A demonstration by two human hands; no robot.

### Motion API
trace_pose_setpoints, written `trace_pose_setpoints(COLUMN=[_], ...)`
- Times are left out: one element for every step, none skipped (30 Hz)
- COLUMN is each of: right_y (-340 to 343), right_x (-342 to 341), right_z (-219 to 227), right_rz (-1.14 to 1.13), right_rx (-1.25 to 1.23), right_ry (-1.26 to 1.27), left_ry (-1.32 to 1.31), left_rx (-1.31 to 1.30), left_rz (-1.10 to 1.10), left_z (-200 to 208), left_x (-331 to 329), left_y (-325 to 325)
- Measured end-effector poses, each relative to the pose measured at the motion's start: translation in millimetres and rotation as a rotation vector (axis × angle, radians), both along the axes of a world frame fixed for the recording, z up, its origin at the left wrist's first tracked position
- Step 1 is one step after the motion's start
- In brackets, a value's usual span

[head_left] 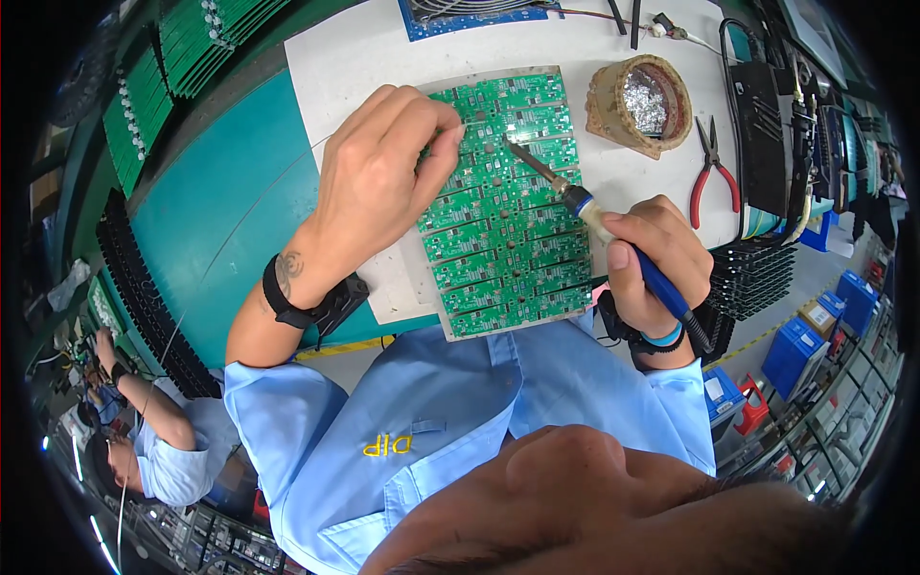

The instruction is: Soldering electronic components onto a large panel of printed circuit boards.

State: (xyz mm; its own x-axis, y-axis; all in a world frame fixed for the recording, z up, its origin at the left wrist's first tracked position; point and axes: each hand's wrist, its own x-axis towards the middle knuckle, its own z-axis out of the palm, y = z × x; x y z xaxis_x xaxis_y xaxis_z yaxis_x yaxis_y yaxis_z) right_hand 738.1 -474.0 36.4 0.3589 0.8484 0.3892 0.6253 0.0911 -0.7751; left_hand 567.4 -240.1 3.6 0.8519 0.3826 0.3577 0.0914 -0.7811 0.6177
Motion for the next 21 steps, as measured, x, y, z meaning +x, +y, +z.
trace_pose_setpoints(right_y=[0.0, 0.4, 1.1, 1.8, 2.4, 3.1, 3.8, 4.4, 5.2, 6.4, 7.7, 8.9, 10.0, 11.1, 12.1, 13.1, 14.0, 14.9, 15.6, 16.2, 16.8], right_x=[0.8, 1.8, 2.5, 2.9, 2.9, 2.7, 2.4, 2.3, 2.0, 1.5, 1.1, 0.8, 0.7, 0.6, 0.5, 0.3, -0.2, -0.9, -1.6, -2.1, -2.3], right_z=[0.7, 1.6, 2.3, 2.8, 3.2, 3.6, 3.9, 4.0, 3.7, 2.9, 2.1, 1.5, 1.1, 0.8, 0.5, 0.2, -0.4, -1.4, -2.4, -3.1, -3.5], right_rz=[0.001, -0.001, -0.003, -0.005, -0.003, -0.002, 0.000, 0.000, 0.000, -0.004, -0.007, -0.010, -0.010, -0.003, 0.005, 0.012, 0.012, 0.014, 0.016, 0.017, 0.018], right_rx=[0.001, -0.004, -0.007, -0.011, -0.010, -0.012, -0.015, -0.019, -0.019, -0.016, -0.013, -0.009, -0.010, -0.005, -0.001, 0.004, 0.003, 0.009, 0.014, 0.019, 0.019], right_ry=[0.000, -0.006, -0.012, -0.017, -0.016, -0.011, -0.007, -0.003, -0.003, -0.003, -0.003, -0.003, -0.003, -0.001, 0.001, 0.003, 0.003, 0.004, 0.004, 0.004, 0.004], left_ry=[-0.017, -0.017, 0.005, 0.027, 0.050, 0.051, 0.029, 0.006, -0.017, -0.016, -0.017, -0.018, -0.019, -0.018, -0.008, 0.001, 0.011, 0.011, 0.008, 0.004, -0.001], left_rx=[-0.028, -0.027, -0.056, -0.086, -0.115, -0.114, -0.110, -0.108, -0.106, -0.106, -0.084, -0.062, -0.041, -0.041, 0.026, 0.094, 0.161, 0.161, 0.153, 0.144, 0.135], left_rz=[0.040, 0.042, 0.043, 0.045, 0.047, 0.048, 0.041, 0.032, 0.023, 0.023, 0.015, 0.006, -0.002, -0.001, -0.010, -0.019, -0.028, -0.026, -0.021, -0.016, -0.012], left_z=[0.0, 0.1, 0.4, 0.6, 0.7, 0.3, -0.6, -1.8, -2.7, -3.3, -3.9, -4.3, -4.7, -3.8, -1.5, 0.8, 1.7, 1.1, -0.2, -1.5, -2.2], left_x=[0.1, 0.3, 0.5, 0.8, 1.1, 1.5, 2.0, 2.8, 3.2, 3.0, 2.5, 2.0, 1.5, 1.2, 1.0, 0.8, 0.7, 0.1, -0.4, -0.8, -0.9], left_y=[-0.8, -1.2, -1.2, -1.1, -1.0, -0.8, -0.5, -0.3, -0.1, 0.3, 0.7, 1.3, 1.9, 2.6, 3.3, 4.0, 4.5, 4.6, 4.5, 4.4, 4.4])
